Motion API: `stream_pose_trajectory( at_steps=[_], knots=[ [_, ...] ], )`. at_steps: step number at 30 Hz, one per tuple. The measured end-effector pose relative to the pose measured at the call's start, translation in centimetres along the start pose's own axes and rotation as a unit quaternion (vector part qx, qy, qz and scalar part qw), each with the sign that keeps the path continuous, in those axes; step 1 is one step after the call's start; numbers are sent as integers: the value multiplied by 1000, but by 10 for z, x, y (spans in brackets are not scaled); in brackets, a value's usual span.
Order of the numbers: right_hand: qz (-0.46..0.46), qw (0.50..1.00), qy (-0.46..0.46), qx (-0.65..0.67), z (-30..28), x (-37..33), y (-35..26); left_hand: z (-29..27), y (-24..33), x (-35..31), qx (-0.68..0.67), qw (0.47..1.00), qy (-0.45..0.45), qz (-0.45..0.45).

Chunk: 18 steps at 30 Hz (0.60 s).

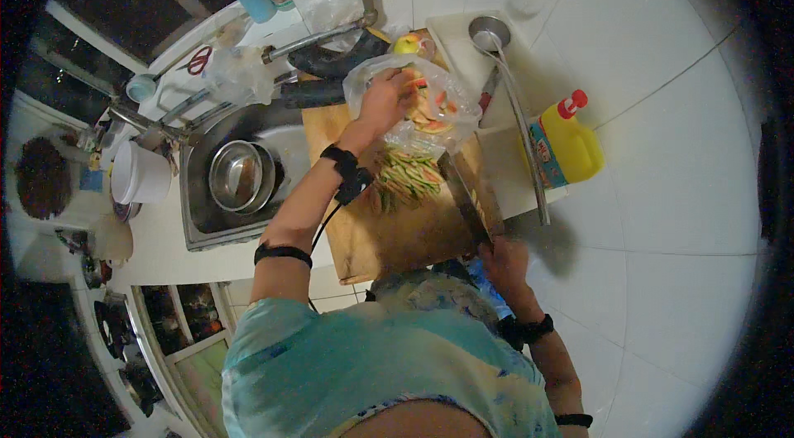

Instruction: The person slices green vegetables into thin strips on a wooden cutting board using a knife. The sliced pieces are gathered and placed into a plastic bag. The person repeats this process with additional vegetable pieces.

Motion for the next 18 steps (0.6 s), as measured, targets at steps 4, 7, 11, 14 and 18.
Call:
stream_pose_trajectory(
  at_steps=[4, 7, 11, 14, 18],
  knots=[
    [82, 995, -52, 16, 0, 6, 5, 26, 1, 16, 93, 990, -62, -85],
    [68, 995, -67, 25, 0, 7, 5, 34, 8, 17, 72, 978, -89, -177],
    [93, 992, -80, 33, -8, 14, -3, 34, 10, 17, 93, 972, -105, -190],
    [98, 990, -92, 41, -11, 16, -8, 39, 11, 16, 136, 962, -130, -198],
    [102, 990, -90, 47, -7, 14, -7, 44, 14, 11, 139, 970, -83, -179]
  ],
)
Point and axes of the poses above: each hand's wrist, its own x-axis towards the middle knuckle, its own z-axis out of the palm, y = z × x, the point moved 4 cm from there along x, towards the middle knuckle, and after that the axes turned 15 degrees about -z, right-handed, at the moved point
